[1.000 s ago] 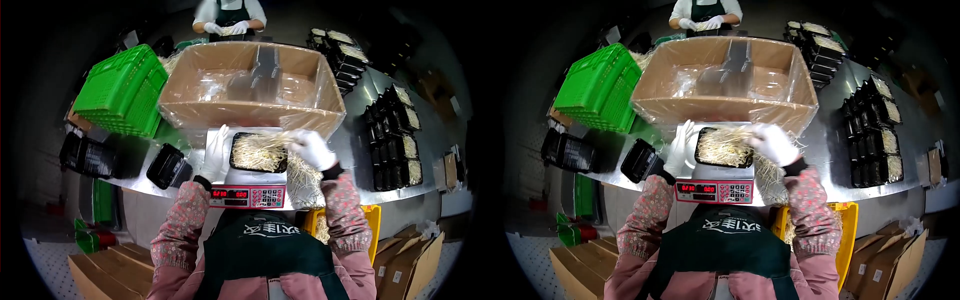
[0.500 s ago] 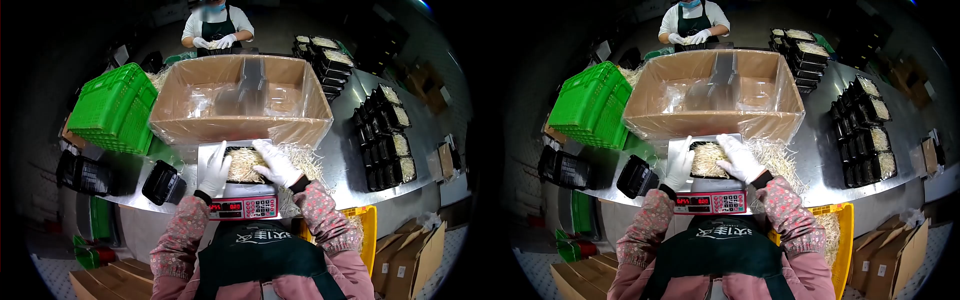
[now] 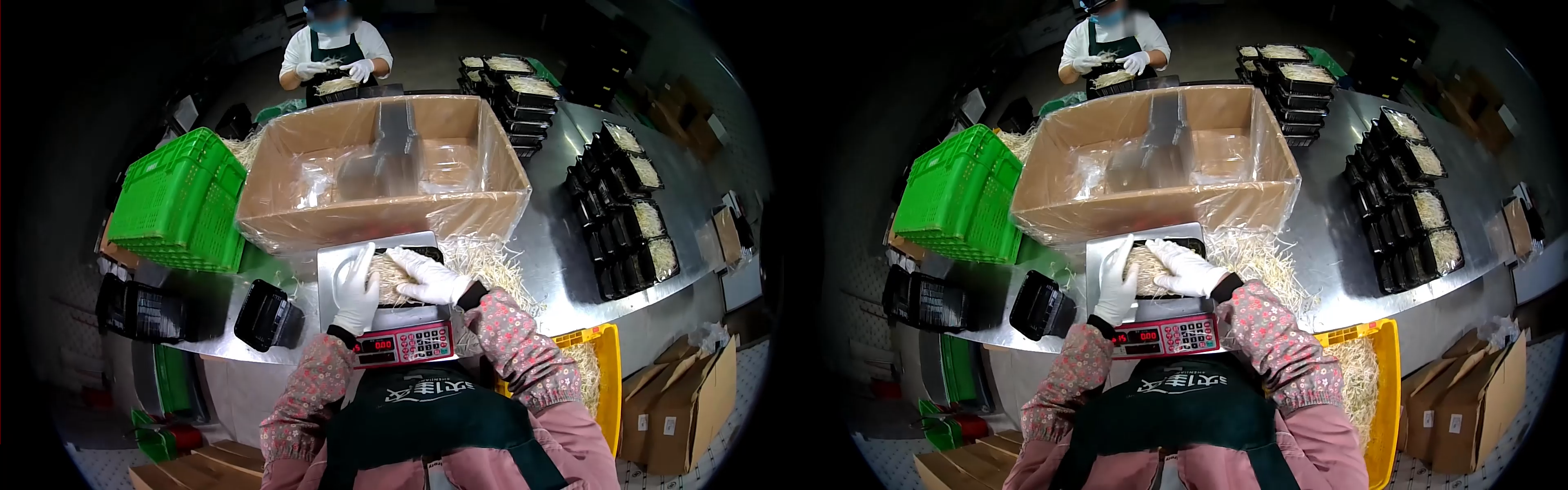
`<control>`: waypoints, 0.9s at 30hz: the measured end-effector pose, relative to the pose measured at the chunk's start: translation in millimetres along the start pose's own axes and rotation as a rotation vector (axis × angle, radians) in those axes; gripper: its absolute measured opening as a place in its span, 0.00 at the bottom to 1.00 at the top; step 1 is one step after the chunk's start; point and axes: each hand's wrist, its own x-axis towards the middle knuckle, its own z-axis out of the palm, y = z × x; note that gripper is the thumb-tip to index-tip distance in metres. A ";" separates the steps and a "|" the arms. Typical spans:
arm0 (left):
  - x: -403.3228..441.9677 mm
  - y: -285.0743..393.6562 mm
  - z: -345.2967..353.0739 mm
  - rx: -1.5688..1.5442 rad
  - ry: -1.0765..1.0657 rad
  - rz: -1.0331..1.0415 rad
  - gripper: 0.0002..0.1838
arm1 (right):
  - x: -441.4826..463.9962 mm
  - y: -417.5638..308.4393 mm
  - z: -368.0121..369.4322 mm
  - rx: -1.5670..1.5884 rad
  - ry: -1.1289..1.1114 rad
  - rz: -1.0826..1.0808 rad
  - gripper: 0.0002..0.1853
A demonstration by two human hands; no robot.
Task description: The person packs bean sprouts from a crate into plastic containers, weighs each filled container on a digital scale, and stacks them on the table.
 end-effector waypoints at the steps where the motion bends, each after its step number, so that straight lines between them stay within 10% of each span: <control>1: 0.9 -4.7 -6.0 -0.085 -0.013 -0.057 0.31 | -6.2 5.0 -11.3 0.090 0.057 -0.019 0.37; 4: 2.6 -0.9 -19.8 -0.264 -0.030 -0.164 0.33 | -35.4 3.0 -51.1 0.558 0.234 0.068 0.35; 6: 2.4 1.6 -16.8 0.033 -0.036 0.171 0.37 | -38.3 22.7 -33.0 0.736 0.434 0.094 0.34; 15: 5.3 -4.9 39.4 0.449 -0.347 0.261 0.34 | 13.5 9.3 68.1 -0.022 0.340 0.308 0.44; 22: 11.1 8.9 19.7 0.178 -0.358 0.163 0.38 | -1.4 -11.8 -18.3 0.076 0.159 0.181 0.40; 27: 21.7 32.5 -37.9 0.006 -0.170 0.106 0.32 | 85.1 0.8 -85.3 -0.097 0.468 0.120 0.28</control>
